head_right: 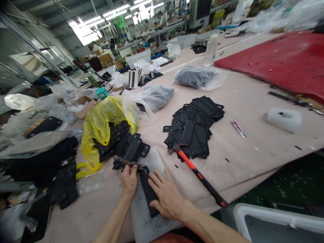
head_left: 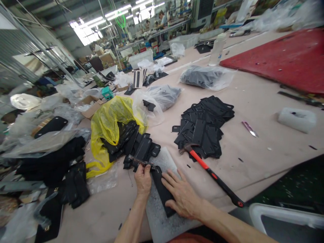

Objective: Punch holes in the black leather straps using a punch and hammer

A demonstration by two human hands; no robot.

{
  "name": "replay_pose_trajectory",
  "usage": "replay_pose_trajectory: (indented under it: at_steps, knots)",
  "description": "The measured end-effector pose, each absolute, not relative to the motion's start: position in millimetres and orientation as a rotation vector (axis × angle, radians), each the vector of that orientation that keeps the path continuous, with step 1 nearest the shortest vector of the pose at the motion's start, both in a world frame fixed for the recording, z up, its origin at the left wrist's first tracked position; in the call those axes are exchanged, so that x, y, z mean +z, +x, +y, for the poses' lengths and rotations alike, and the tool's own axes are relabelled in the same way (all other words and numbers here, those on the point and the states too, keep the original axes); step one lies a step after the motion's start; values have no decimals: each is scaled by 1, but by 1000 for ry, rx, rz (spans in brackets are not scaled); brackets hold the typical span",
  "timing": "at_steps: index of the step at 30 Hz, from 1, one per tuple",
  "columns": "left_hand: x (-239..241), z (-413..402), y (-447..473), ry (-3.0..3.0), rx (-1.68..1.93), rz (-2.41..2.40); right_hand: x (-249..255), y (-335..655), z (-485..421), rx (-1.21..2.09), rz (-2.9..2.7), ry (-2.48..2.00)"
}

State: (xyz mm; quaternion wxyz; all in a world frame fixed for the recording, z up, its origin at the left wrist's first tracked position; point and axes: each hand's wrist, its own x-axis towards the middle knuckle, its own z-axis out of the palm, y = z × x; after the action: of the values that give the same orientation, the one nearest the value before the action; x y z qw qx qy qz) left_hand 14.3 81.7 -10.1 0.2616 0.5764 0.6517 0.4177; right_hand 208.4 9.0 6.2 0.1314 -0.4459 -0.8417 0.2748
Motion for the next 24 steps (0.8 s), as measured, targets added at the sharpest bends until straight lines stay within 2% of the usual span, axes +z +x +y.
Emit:
replay_pose_trajectory:
  at_steps: [7,12,24]
  knots:
    - [-14,63,15,1506,1137,1668,7,216,-3,911,-2509,-1152]
    - [-16,59,15,1488,1152,1637,12,209,-6,839,-2517,-1162]
    - [-23,62,9,1452,1183,1625,18,171,61,581,-2294,-1590]
